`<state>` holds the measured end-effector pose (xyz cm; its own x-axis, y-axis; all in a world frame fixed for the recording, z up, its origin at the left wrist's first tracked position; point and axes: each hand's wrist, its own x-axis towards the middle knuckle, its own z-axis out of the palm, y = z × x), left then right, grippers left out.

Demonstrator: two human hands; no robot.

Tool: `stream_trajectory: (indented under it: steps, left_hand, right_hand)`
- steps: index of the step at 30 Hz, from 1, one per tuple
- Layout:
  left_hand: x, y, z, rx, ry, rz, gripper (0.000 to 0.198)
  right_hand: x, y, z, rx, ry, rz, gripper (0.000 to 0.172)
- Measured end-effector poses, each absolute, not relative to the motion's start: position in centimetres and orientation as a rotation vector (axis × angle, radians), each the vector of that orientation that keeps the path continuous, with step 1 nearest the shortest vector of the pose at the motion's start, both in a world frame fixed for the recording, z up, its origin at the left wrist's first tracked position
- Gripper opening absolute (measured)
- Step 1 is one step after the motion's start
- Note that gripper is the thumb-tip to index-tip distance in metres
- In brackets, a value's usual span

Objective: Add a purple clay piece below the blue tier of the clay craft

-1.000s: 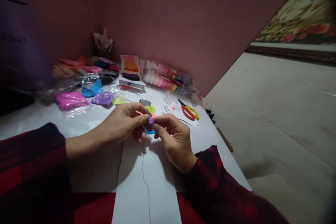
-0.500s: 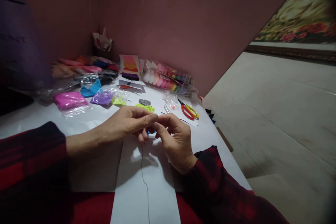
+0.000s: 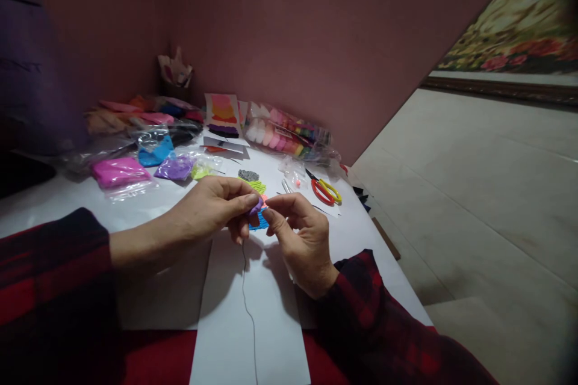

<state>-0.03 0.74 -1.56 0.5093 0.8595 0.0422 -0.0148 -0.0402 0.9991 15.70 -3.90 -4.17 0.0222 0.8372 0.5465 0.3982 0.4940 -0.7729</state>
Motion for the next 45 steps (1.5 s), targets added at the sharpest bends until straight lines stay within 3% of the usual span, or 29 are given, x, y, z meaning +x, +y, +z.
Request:
stream_trajectory:
  steps: [6,10,22,38,45]
  left_hand:
    - [0.1,0.2,-1.3,1.411,0.790,0.809,0.025]
    - [0.1,-0.4,-0.7,1.353,0.772,0.813,0.027]
    - [0.1,-0.1,-1.0,1.448,0.804,0.797,0.010]
    - [-0.1,0.0,-0.9,1.451,0.826,0.836,0.026]
    - [0.0,0.0,-1.1,1.447,0.774,0.844,0.017]
  right_hand:
    - [15.7,-3.8,-4.2,-1.103,-1.672,0.422,0.018]
    - [15.8,-3.7,-4.3,-1.124,-1.660,0.453,0.013]
    - [15.7,-3.8,-4.0,-1.068,-1.617,0.572,0.010]
    - [15.6,-3.7,-4.4,-1.049,-1.553,0.551,0.006]
    - [15.7,-3.6,-4.5,-1.034,-1.558,0.540,0.009]
